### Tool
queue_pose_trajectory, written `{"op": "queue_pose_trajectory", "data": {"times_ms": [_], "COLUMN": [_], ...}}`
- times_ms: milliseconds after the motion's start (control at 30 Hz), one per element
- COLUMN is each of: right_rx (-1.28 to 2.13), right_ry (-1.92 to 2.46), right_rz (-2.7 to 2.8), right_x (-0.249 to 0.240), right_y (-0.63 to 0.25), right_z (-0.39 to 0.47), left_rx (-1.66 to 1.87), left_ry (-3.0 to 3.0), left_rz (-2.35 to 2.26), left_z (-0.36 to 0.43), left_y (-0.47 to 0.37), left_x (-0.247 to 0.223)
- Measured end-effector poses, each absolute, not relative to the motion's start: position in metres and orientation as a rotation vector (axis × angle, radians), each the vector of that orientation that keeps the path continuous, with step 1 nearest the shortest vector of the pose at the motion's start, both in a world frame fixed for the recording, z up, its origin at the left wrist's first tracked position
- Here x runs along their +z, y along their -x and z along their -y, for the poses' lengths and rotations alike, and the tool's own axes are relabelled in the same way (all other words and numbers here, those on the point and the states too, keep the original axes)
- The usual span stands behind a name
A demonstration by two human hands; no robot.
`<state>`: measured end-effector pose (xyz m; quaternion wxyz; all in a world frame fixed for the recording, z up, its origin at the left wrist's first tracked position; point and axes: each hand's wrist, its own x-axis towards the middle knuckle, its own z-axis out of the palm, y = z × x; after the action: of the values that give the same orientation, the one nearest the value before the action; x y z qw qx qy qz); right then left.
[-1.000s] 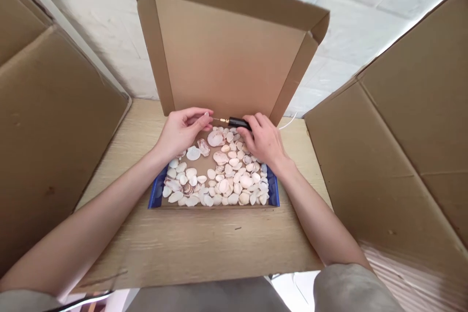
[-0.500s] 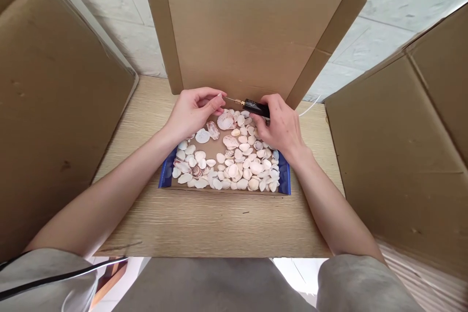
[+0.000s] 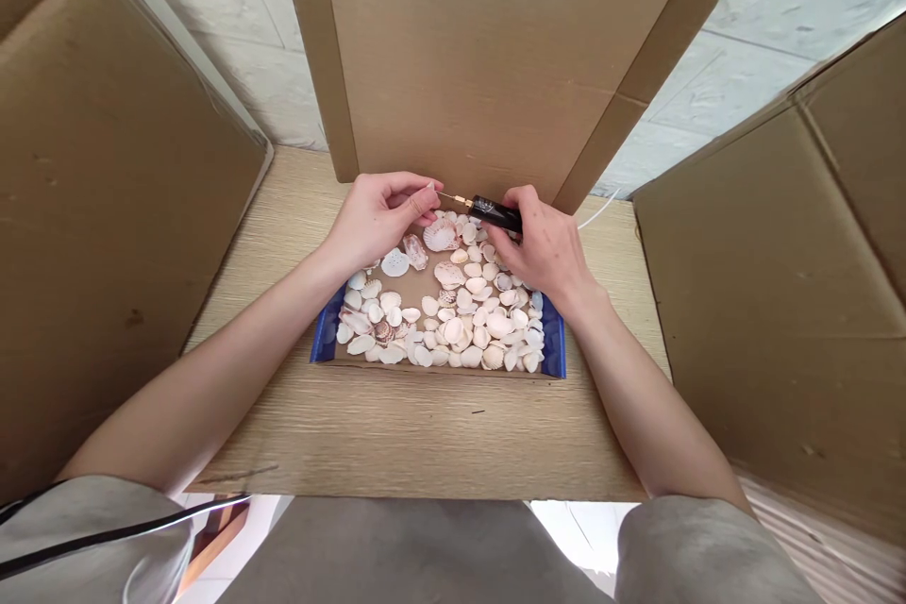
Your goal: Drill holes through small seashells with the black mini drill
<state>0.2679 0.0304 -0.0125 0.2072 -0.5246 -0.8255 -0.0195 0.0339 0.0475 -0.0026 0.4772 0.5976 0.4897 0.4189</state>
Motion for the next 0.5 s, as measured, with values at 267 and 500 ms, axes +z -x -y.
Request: {"op": "queue_pose_trajectory", "data": {"times_ms": [267, 500], "right_rx": [-0.120, -0.118], "right_ry": [1.384, 1.390], "right_rz": [2.317, 2.277], "right_x": [-0.0084, -0.0105], "right_y": [-0.2673, -0.2667], "right_z": [-0.0317, -0.0329], "left_rx": [1.021, 1.093], "left_ry": [-1.475, -1.425], "left_rz": [-1.173, -1.201], "left_z": [-0.0453, -0.0460], "left_y": [-0.0355, -0.0358], "left_x": [-0.0025, -0.0011]}}
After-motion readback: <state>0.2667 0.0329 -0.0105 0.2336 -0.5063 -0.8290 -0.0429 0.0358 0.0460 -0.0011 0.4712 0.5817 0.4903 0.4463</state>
